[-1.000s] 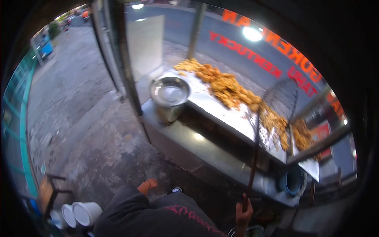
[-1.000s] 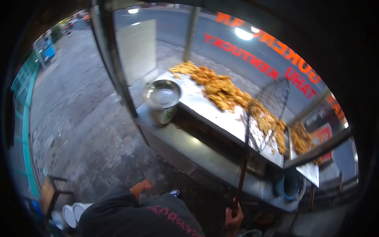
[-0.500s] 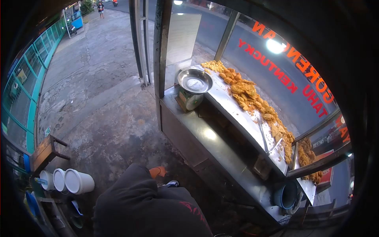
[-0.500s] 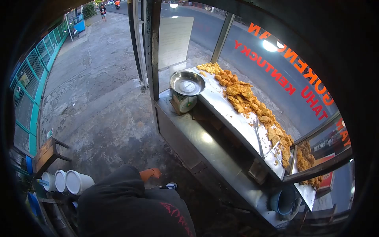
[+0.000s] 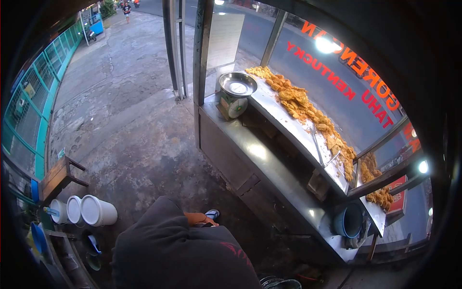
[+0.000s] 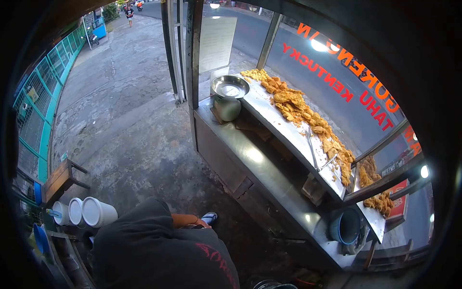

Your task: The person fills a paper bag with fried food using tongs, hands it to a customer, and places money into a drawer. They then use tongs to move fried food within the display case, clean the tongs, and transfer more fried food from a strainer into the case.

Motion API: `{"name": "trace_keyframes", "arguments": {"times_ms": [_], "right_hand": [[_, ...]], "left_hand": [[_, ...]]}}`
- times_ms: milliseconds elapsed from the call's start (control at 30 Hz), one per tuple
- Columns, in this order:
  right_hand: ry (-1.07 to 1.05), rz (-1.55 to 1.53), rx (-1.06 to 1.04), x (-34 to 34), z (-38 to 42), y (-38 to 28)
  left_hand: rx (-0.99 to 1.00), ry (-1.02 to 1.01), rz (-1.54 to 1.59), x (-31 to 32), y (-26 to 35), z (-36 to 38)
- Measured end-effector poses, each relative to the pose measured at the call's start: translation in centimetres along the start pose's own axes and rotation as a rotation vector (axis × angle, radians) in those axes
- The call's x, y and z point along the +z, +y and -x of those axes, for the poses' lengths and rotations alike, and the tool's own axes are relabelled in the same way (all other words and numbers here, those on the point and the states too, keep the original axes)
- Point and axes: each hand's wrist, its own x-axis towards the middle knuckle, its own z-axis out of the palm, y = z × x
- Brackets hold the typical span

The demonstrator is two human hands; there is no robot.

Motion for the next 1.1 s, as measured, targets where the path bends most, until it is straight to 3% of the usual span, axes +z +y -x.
{"name": "trace_keyframes", "arguments": {"times_ms": [167,267,333,367,467,567,700,767,833,900,933,967,1033,1067,1100], "right_hand": [[-0.015,-0.017,-0.008,-1.2,0.3,1.7],[-0.020,-0.027,-0.010,-1.7,0.3,2.9],[-0.024,-0.026,-0.003,-2.1,0.6,3.6],[-0.022,-0.027,-0.001,-2.4,0.9,3.9],[-0.018,-0.035,0.006,-2.9,1.3,4.9],[-0.009,-0.046,0.019,-3.3,1.5,6.4],[0.018,-0.063,0.049,-4.2,2.3,8.5],[0.033,-0.071,0.087,-4.6,2.7,10.4],[0.067,-0.092,0.132,-5.0,3.4,12.3],[0.096,-0.119,0.210,-5.3,4.4,15.1],[0.115,-0.138,0.262,-5.5,5.1,17.1],[0.130,-0.161,0.326,-5.7,5.9,19.6],[0.181,-0.220,0.489,-6.1,9.0,25.3],[0.214,-0.262,0.583,-6.2,11.2,28.4],[0.254,-0.304,0.678,-6.0,13.4,31.3]], "left_hand": [[0.131,-0.143,-0.083,4.9,3.9,1.4],[0.310,-0.164,0.114,8.6,6.7,6.1],[0.341,-0.301,0.252,9.9,7.7,7.5],[0.364,-0.212,0.201,10.9,7.6,7.9],[0.445,-0.024,-0.400,7.7,5.0,1.0],[0.533,0.343,-0.414,6.9,6.0,2.7],[0.953,0.473,-0.837,6.0,13.4,13.1],[1.241,0.596,-0.965,2.2,16.9,13.2],[1.317,0.526,-0.585,4.7,21.3,19.6],[1.393,0.559,-0.466,8.1,25.7,27.2],[1.361,0.598,-0.473,10.8,27.5,32.0],[1.656,0.725,-0.821,11.9,29.3,35.6],[1.609,0.215,-0.569,15.0,31.7,43.7],[1.518,0.501,-0.758,16.4,32.6,47.0],[1.675,0.987,-1.438,21.8,31.8,52.5]]}}
